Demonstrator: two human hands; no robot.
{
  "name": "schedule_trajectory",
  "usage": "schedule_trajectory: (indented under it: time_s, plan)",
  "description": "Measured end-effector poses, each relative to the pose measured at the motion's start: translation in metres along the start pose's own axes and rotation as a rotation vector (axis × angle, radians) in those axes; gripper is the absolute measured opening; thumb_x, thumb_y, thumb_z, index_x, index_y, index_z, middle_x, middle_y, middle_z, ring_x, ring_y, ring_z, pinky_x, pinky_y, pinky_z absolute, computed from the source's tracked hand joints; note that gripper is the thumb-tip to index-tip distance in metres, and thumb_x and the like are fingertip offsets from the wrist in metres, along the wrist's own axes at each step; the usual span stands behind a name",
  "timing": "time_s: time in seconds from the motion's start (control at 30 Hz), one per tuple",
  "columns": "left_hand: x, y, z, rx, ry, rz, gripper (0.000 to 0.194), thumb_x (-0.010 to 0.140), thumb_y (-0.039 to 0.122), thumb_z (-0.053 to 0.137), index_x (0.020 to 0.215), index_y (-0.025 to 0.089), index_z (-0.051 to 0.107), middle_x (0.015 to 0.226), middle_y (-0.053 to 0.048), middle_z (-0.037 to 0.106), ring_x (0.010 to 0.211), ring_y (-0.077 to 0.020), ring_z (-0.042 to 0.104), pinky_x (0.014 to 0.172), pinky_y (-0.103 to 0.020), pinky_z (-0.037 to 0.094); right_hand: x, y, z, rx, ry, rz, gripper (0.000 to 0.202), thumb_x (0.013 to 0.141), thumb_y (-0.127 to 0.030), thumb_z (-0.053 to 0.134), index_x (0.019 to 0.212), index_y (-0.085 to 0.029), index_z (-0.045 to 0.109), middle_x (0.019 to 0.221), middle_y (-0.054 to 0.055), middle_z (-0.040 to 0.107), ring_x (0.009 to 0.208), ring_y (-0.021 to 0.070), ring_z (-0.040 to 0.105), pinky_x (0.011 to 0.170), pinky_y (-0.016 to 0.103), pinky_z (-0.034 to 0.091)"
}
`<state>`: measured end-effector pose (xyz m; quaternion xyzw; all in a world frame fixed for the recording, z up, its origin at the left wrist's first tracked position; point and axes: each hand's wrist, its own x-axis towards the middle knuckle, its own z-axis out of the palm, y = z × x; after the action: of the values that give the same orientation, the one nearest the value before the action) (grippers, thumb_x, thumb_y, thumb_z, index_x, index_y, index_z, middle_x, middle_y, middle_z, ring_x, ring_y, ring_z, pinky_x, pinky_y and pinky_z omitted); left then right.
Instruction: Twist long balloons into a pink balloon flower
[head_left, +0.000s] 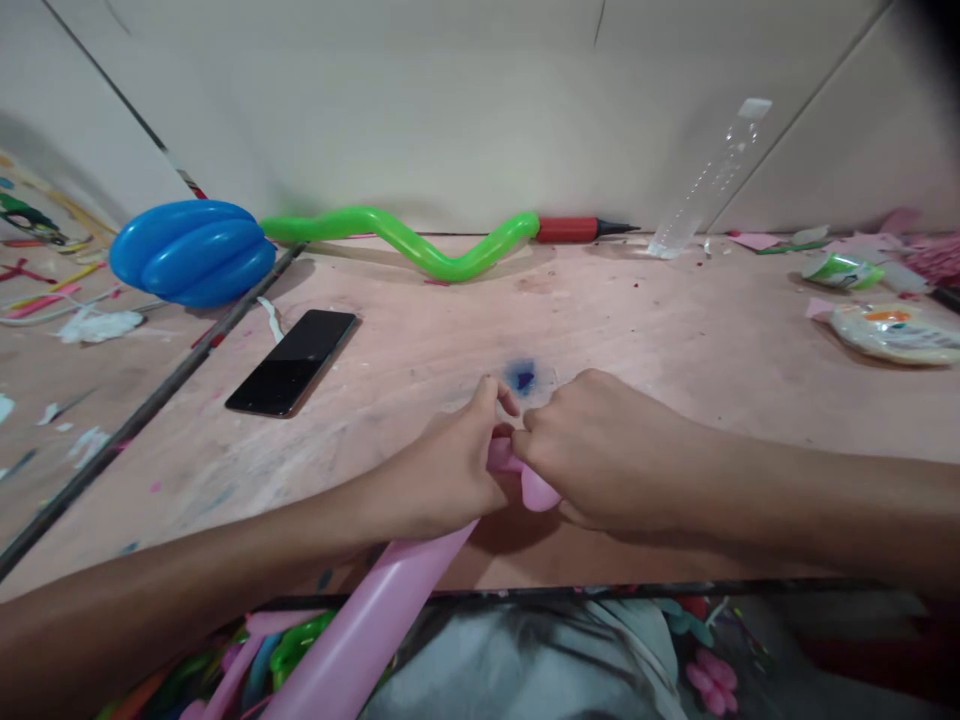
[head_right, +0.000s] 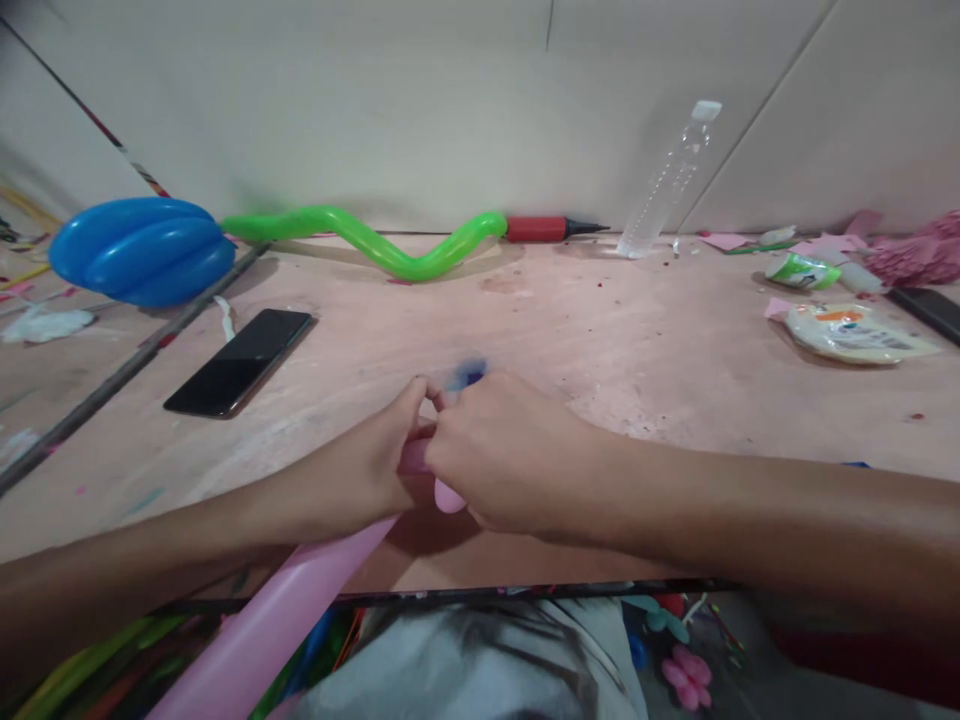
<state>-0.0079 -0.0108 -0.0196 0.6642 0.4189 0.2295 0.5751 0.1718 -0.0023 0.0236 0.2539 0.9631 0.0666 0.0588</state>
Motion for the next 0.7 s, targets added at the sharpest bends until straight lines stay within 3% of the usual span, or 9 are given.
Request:
schedule_trajectory:
  time_s: [0.13, 0.27, 0.37, 0.53, 0.63, 0.7]
  plan:
    - [-0.006, 0.005, 0.002, 0.091, 0.03, 0.025, 0.041, 0.077, 0.019, 0.071, 0.106, 0.025, 0.043, 0.101, -0.004, 0.073, 0.094, -0.0245, 0.069, 0.076, -0.031, 0.048, 0.005, 0.018, -0.002, 0.396, -0.085, 0.0, 0.021, 0.079, -0.017, 0.06, 0.058, -0.018, 0.06, 0.058, 0.002, 0.062, 0.049, 0.0134, 0.049, 0.049, 0.03, 0.029]
    - [-0.012, 0.014, 0.004, 0.187, 0.152, 0.067, 0.035, 0.082, 0.018, 0.065, 0.106, 0.027, 0.04, 0.095, -0.002, 0.072, 0.086, -0.0232, 0.07, 0.072, -0.03, 0.047, 0.009, 0.039, 0.008, 1.223, -0.435, 0.137, 0.013, 0.078, -0.019, 0.055, 0.072, -0.016, 0.066, 0.066, -0.001, 0.068, 0.052, 0.0136, 0.061, 0.045, 0.024, 0.042]
    - [-0.015, 0.017, 0.006, 0.367, 0.262, 0.148, 0.034, 0.082, 0.019, 0.065, 0.105, 0.026, 0.042, 0.085, 0.0, 0.07, 0.075, -0.0226, 0.068, 0.064, -0.029, 0.042, 0.011, 0.044, 0.022, 1.618, -0.568, 0.126, 0.015, 0.074, -0.016, 0.055, 0.08, -0.014, 0.069, 0.072, 0.003, 0.073, 0.059, 0.018, 0.069, 0.051, 0.028, 0.054]
    - [-0.016, 0.016, 0.008, 0.681, 0.326, 0.297, 0.022, 0.085, 0.023, 0.064, 0.105, 0.024, 0.055, 0.081, -0.002, 0.07, 0.071, -0.024, 0.067, 0.061, -0.03, 0.037, 0.009, 0.035, 0.046, 1.963, -0.426, 0.029, 0.02, 0.077, -0.021, 0.051, 0.078, -0.014, 0.069, 0.073, 0.008, 0.076, 0.061, 0.0187, 0.069, 0.052, 0.026, 0.054]
    - [-0.015, 0.018, 0.006, 0.626, 0.262, 0.27, 0.021, 0.087, 0.018, 0.058, 0.106, 0.025, 0.055, 0.084, 0.0, 0.073, 0.078, -0.0227, 0.069, 0.069, -0.031, 0.043, 0.006, 0.031, 0.053, 2.007, -0.222, 0.064, 0.021, 0.08, -0.03, 0.057, 0.081, -0.013, 0.07, 0.073, 0.008, 0.075, 0.06, 0.0178, 0.068, 0.049, 0.024, 0.051]
    - [-0.014, 0.019, 0.004, 0.532, 0.254, 0.237, 0.021, 0.087, 0.017, 0.058, 0.105, 0.025, 0.052, 0.088, 0.003, 0.073, 0.081, -0.0197, 0.07, 0.072, -0.03, 0.045, 0.004, 0.031, 0.054, 1.976, -0.079, 0.166, 0.027, 0.084, -0.039, 0.063, 0.088, -0.013, 0.07, 0.071, 0.007, 0.073, 0.059, 0.0169, 0.067, 0.047, 0.022, 0.048]
